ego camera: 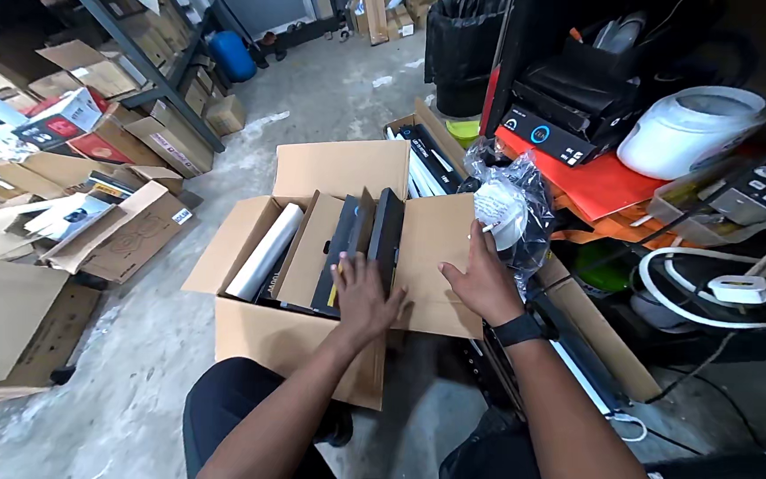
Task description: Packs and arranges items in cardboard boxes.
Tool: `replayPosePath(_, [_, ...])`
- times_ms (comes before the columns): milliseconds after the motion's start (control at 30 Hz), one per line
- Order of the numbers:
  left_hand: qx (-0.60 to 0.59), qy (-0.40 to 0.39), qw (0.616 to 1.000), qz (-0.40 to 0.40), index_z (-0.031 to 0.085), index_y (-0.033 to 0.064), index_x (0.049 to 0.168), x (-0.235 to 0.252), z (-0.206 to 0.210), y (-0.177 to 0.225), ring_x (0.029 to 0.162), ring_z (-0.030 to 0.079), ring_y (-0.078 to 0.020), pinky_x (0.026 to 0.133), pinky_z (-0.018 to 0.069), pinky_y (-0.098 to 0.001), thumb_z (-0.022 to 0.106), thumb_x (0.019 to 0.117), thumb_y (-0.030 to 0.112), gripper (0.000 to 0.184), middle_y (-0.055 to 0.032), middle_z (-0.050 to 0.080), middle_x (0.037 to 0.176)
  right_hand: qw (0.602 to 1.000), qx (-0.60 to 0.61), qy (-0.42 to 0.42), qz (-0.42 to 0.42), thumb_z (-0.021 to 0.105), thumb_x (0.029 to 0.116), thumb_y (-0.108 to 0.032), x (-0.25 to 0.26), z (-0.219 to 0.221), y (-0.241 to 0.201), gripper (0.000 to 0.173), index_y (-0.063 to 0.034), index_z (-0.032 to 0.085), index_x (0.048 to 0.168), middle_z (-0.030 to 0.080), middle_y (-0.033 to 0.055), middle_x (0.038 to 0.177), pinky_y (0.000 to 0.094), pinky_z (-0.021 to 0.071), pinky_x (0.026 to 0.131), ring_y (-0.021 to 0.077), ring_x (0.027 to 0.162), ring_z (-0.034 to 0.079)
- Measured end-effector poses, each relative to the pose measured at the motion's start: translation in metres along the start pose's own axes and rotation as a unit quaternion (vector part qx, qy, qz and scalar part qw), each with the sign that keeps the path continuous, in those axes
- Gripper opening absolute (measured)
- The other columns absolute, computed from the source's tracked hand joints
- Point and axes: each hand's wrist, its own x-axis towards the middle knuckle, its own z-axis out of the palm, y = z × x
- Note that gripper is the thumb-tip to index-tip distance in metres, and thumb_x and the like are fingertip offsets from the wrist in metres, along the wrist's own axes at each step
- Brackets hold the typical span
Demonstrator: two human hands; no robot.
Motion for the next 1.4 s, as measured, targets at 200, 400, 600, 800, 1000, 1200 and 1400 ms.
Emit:
replayPosePath(200, [-0.173, -0.041, 0.965, 0.194, 0.068, 0.0125, 0.128, -0.031, 0.040, 0.028, 0.130, 0.058, -0.0216, 0.119, 0.0355, -0.0531, 0.054, 0.1015, 0.038, 0.039, -0.0049, 0.068, 0.130, 0.998, -0.027, -0.054, -0.011, 0.078, 0.0867, -0.047, 0.012, 0.034, -0.007, 0.108, -0.0048, 0.015, 0.163, 0.028, 0.0232, 0.163, 0.0597, 0.0511, 0.099, 0.0420, 0.129, 0.056])
replayPosePath(400, [-0.187, -0.024, 0.969, -0.159, 0.039, 0.0110, 0.156, -0.003, 0.021, -0.018, 0.146, 0.036, -0.0412, 0.113, 0.0356, -0.0619, 0.070, 0.0833, 0.056, 0.091, -0.0208, 0.029, 0.164, 0.994, -0.051, -0.097, -0.006, 0.075, 0.0894, -0.044, 0.013, 0.041, -0.015, 0.104, -0.0053, 0.014, 0.164, 0.024, 0.0222, 0.166, 0.0580, 0.0499, 0.102, 0.0409, 0.136, 0.051])
replayPosePath(600, [-0.510, -0.012, 0.836, -0.201, 0.039, 0.0022, 0.151, -0.001, -0.007, -0.020, 0.122, 0.060, -0.0302, 0.103, 0.0506, -0.0504, 0.064, 0.0999, 0.033, 0.065, -0.0219, 0.058, 0.137, 0.997, -0.030, -0.065, -0.018, 0.076, 0.0880, -0.050, 0.020, 0.049, -0.019, 0.106, -0.0047, 0.016, 0.163, 0.026, 0.0232, 0.165, 0.0583, 0.0506, 0.102, 0.0414, 0.133, 0.053])
replayPosePath(800, [-0.374, -0.159, 0.912, 0.055, 0.070, 0.0065, 0.125, -0.024, 0.018, -0.005, 0.138, 0.050, -0.0219, 0.116, 0.0395, -0.0461, 0.037, 0.1063, 0.034, 0.047, -0.0115, 0.057, 0.146, 0.991, -0.132, -0.026, -0.014, 0.084, 0.0769, -0.048, 0.025, 0.067, -0.024, 0.118, -0.0009, 0.017, 0.162, 0.027, 0.0255, 0.164, 0.0578, 0.0436, 0.107, 0.0415, 0.141, 0.045])
replayPosePath(1000, [-0.083, -0.171, 0.975, -0.117, 0.039, 0.0121, 0.154, 0.054, 0.000, -0.013, 0.121, 0.063, -0.0388, 0.097, 0.0510, -0.0622, 0.050, 0.1000, 0.036, 0.060, -0.0201, 0.060, 0.138, 0.984, -0.178, -0.023, -0.011, 0.084, 0.0738, -0.028, 0.027, 0.074, -0.028, 0.116, -0.0012, 0.013, 0.162, 0.025, 0.0253, 0.164, 0.0544, 0.0421, 0.109, 0.0389, 0.144, 0.041])
replayPosePath(1200, [-0.037, -0.201, 0.961, -0.187, 0.014, 0.0109, 0.161, 0.095, 0.006, 0.003, 0.116, 0.066, -0.0381, 0.094, 0.0519, -0.0623, 0.064, 0.0871, 0.038, 0.093, -0.0202, 0.067, 0.125, 0.985, -0.171, -0.025, 0.000, 0.084, 0.0735, -0.044, 0.028, 0.067, -0.022, 0.120, -0.0021, 0.015, 0.162, 0.027, 0.0235, 0.164, 0.0535, 0.0444, 0.107, 0.0382, 0.142, 0.044])
replayPosePath(1400, [-0.036, -0.142, 0.972, -0.185, 0.042, 0.0103, 0.149, 0.086, 0.000, -0.015, 0.116, 0.066, -0.0366, 0.094, 0.0513, -0.0634, 0.067, 0.0867, 0.049, 0.078, -0.0171, 0.069, 0.123, 0.986, -0.154, -0.057, 0.013, 0.083, 0.0728, -0.054, 0.030, 0.063, -0.020, 0.125, -0.0026, 0.013, 0.163, 0.024, 0.0220, 0.166, 0.0527, 0.0445, 0.108, 0.0377, 0.142, 0.044])
